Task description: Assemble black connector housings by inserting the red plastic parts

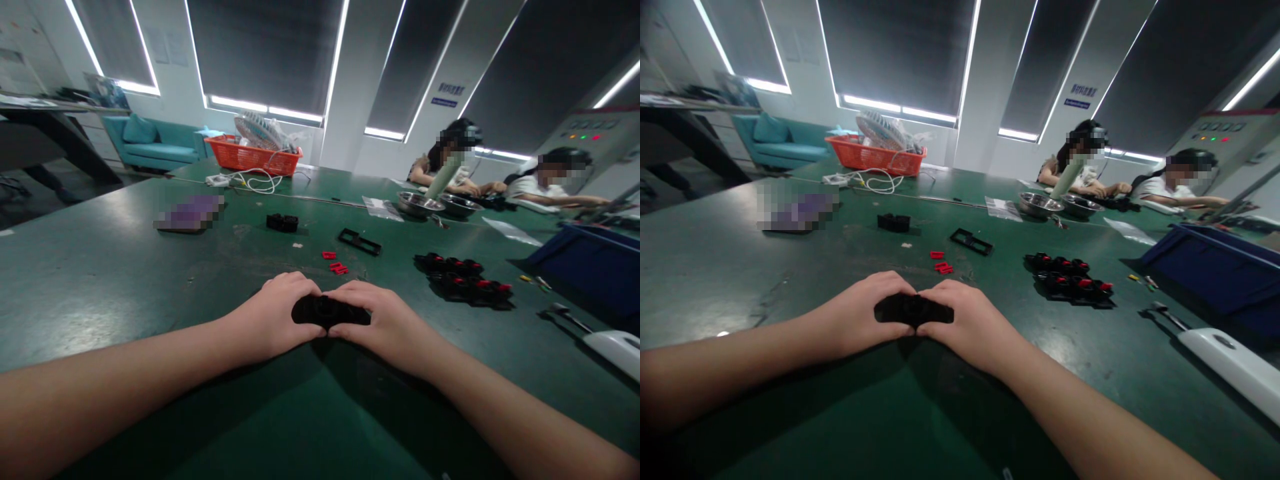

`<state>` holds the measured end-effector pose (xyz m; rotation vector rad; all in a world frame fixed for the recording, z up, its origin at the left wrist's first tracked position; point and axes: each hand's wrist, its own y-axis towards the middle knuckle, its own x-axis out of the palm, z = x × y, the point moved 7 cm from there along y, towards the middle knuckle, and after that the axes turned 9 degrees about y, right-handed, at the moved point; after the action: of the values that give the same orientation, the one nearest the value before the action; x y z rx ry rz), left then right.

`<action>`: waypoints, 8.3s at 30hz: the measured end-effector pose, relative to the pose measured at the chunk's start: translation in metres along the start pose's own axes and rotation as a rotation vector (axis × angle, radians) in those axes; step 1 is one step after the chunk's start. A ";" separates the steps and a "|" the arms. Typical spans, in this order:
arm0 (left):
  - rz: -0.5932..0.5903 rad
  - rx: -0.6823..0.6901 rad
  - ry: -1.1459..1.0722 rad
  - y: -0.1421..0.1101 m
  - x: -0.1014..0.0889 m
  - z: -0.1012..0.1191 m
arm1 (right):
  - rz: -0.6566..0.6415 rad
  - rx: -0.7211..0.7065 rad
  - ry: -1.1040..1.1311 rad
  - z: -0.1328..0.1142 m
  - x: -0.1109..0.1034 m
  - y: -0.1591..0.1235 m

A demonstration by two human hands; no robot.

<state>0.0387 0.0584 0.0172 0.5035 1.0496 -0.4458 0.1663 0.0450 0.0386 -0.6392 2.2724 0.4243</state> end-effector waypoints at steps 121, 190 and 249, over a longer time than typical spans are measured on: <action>-0.015 0.001 0.026 0.001 0.002 -0.002 | 0.025 0.011 -0.066 0.004 -0.003 0.000; 0.005 0.001 0.041 0.000 0.001 -0.003 | 0.032 -0.013 -0.070 0.001 -0.004 0.000; -0.010 -0.013 0.012 0.001 0.003 -0.004 | 0.016 -0.003 -0.066 0.002 -0.003 0.000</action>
<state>0.0377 0.0607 0.0134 0.4901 1.0666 -0.4455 0.1697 0.0471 0.0395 -0.6008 2.2160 0.4500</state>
